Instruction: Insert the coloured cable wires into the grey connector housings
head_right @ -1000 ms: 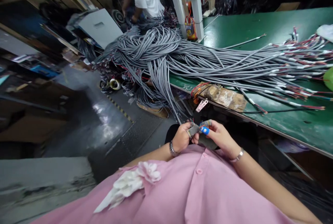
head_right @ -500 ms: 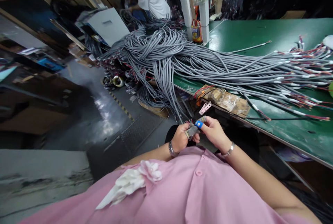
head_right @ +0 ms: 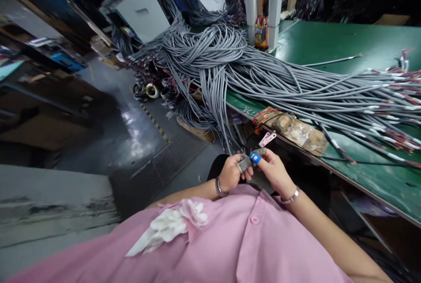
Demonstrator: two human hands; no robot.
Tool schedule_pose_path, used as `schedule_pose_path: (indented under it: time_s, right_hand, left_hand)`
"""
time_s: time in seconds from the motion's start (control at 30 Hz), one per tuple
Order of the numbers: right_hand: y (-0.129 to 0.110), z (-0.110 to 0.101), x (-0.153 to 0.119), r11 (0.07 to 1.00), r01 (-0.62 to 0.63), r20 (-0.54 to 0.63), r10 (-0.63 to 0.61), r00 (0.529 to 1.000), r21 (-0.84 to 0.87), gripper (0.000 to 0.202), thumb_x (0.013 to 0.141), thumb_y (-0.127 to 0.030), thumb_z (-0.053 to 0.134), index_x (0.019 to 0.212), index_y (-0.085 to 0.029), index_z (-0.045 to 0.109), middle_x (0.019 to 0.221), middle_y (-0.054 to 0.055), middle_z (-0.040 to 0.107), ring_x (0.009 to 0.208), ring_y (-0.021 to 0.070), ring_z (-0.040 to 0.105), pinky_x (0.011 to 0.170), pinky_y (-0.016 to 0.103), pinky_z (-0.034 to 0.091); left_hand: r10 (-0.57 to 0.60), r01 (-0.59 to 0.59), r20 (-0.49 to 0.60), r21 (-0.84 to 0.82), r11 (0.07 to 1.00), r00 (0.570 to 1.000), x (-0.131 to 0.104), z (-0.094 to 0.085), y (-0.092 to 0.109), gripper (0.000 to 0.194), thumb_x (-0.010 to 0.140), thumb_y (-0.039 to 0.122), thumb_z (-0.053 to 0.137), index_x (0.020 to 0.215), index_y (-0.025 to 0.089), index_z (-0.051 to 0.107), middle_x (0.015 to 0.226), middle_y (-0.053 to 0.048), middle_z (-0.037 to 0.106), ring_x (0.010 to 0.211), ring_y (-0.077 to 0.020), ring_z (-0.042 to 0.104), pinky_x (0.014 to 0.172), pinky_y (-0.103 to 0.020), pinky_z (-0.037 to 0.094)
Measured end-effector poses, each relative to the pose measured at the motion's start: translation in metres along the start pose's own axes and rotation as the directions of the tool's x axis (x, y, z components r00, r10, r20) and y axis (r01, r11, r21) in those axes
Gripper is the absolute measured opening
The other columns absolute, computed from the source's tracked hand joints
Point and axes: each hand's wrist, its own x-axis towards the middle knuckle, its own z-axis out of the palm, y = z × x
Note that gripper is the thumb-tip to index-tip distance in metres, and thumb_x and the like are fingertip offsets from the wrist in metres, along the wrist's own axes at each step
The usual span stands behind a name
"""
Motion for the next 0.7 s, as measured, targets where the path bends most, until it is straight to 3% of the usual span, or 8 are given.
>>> schedule_pose_path:
  time_s: [0.2, 0.53, 0.7]
  right_hand:
    - [0.004, 0.002, 0.006, 1.000, 0.005, -0.012, -0.005, 1.000, -0.008, 0.025, 0.077, -0.042, 0.069, 0.081, -0.018, 0.063, 0.069, -0.001, 0.061, 0.060, 0.0115, 0.051, 0.058, 0.025, 0.040]
    - [0.009, 0.012, 0.000, 0.997, 0.042, -0.163, -0.031, 0.986, 0.064, 0.023, 0.076, -0.041, 0.070, 0.076, -0.020, 0.060, 0.065, -0.002, 0.057, 0.057, 0.0106, 0.047, 0.056, 0.025, 0.039]
    - [0.013, 0.006, 0.002, 0.986, -0.036, -0.071, 0.048, 0.996, 0.165, 0.025, 0.077, -0.042, 0.070, 0.076, -0.019, 0.060, 0.061, -0.003, 0.053, 0.054, 0.0096, 0.045, 0.054, 0.024, 0.038]
  left_hand:
    - [-0.011, 0.009, 0.029, 0.086, 0.996, 1.000, 0.002, -0.001, 0.000, 0.034, 0.080, 0.046, 0.059, 0.071, 0.013, 0.058, 0.060, -0.004, 0.064, 0.043, -0.0097, 0.058, 0.038, -0.018, 0.033]
    - [-0.022, 0.022, -0.004, -0.005, 1.000, 1.000, 0.004, 0.003, -0.004, 0.043, 0.081, 0.054, 0.057, 0.072, 0.012, 0.057, 0.062, -0.005, 0.065, 0.047, -0.0125, 0.061, 0.040, -0.020, 0.040]
    - [-0.015, 0.015, -0.031, 0.005, 1.000, 0.999, 0.004, 0.002, -0.001, 0.040, 0.080, 0.051, 0.059, 0.071, 0.013, 0.056, 0.058, -0.002, 0.062, 0.041, -0.0092, 0.056, 0.037, -0.018, 0.034]
